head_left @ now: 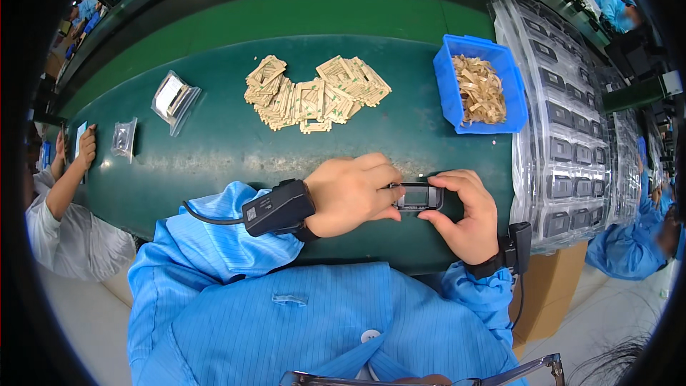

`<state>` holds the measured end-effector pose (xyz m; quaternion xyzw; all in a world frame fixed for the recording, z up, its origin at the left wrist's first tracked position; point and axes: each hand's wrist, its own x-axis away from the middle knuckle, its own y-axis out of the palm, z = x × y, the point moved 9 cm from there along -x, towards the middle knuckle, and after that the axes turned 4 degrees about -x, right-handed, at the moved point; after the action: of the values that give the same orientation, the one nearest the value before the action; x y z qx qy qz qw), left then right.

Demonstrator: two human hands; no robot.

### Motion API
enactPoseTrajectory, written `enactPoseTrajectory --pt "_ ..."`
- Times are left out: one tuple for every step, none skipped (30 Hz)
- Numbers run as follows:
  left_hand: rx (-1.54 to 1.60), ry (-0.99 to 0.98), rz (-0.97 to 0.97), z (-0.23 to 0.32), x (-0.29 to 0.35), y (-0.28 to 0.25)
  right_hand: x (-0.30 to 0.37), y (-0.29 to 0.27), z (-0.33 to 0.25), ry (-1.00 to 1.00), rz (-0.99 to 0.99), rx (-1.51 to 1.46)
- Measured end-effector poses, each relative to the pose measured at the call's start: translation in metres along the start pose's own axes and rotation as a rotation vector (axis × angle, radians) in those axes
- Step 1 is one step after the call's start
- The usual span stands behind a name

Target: Assembling small plastic and rubber components onto electronic or mechanical casings at a factory workbench.

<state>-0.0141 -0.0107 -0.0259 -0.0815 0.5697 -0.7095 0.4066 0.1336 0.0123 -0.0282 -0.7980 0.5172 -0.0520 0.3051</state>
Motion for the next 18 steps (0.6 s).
enactPoseTrajectory --pt "0.008 -0.007 0.000 -0.001 0.000 0.000 0.000 0.000 0.001 0.002 0.003 0.002" --pt "0.007 -0.006 -0.001 -0.001 -0.001 0.000 0.000 -0.001 0.002 0.008 0.017 -0.006" --pt "-0.001 -0.013 -0.007 -0.002 -0.001 0.000 -0.001 -0.002 0.004 0.014 0.031 -0.014" --pt "-0.009 -0.020 -0.013 -0.003 -0.001 0.000 -0.001 -0.002 0.003 0.014 0.033 -0.014" --pt "-0.011 -0.019 -0.013 -0.003 -0.002 -0.001 -0.002 -0.002 0.003 0.021 0.032 -0.005" --pt "-0.004 -0.017 0.001 -0.003 -0.002 -0.005 -0.004 -0.002 0.003 0.027 0.030 0.003" --pt "0.001 -0.015 0.017 -0.003 -0.002 -0.008 -0.005 -0.001 0.002 0.021 0.030 0.000" --pt "-0.013 -0.024 0.016 -0.005 0.000 -0.010 -0.006 0.001 0.002 0.015 0.028 0.001" --pt "0.025 0.022 0.016 -0.004 0.002 -0.011 -0.007 0.003 0.001 0.005 0.025 0.000" --pt "0.058 0.065 0.015 -0.002 0.005 -0.012 -0.007 0.005 -0.003 -0.018 0.017 -0.016" --pt "0.026 0.049 0.015 -0.003 0.006 -0.012 -0.006 0.004 -0.004 0.006 0.018 -0.018" --pt "0.018 0.107 0.052 0.002 0.005 -0.011 -0.006 0.003 -0.003 0.017 0.020 -0.027" --pt "-0.003 0.165 0.085 0.006 0.003 -0.012 -0.004 0.002 -0.004 -0.006 0.036 -0.024" --pt "0.002 0.192 0.104 0.008 0.004 -0.010 -0.003 0.002 -0.003 -0.026 0.050 -0.039" --pt "0.015 0.230 0.117 0.010 0.006 -0.008 0.000 0.003 -0.005 -0.012 0.056 -0.033" --pt "0.029 0.253 0.115 0.009 0.006 -0.004 0.000 0.004 -0.006 0.005 0.057 -0.024" --pt "0.053 0.283 0.111 0.009 0.005 0.001 0.004 0.003 -0.002 0.029 0.074 -0.049" --pt "0.053 0.275 0.122 0.008 0.006 0.005 0.007 0.006 0.004 0.056 0.027 -0.041"
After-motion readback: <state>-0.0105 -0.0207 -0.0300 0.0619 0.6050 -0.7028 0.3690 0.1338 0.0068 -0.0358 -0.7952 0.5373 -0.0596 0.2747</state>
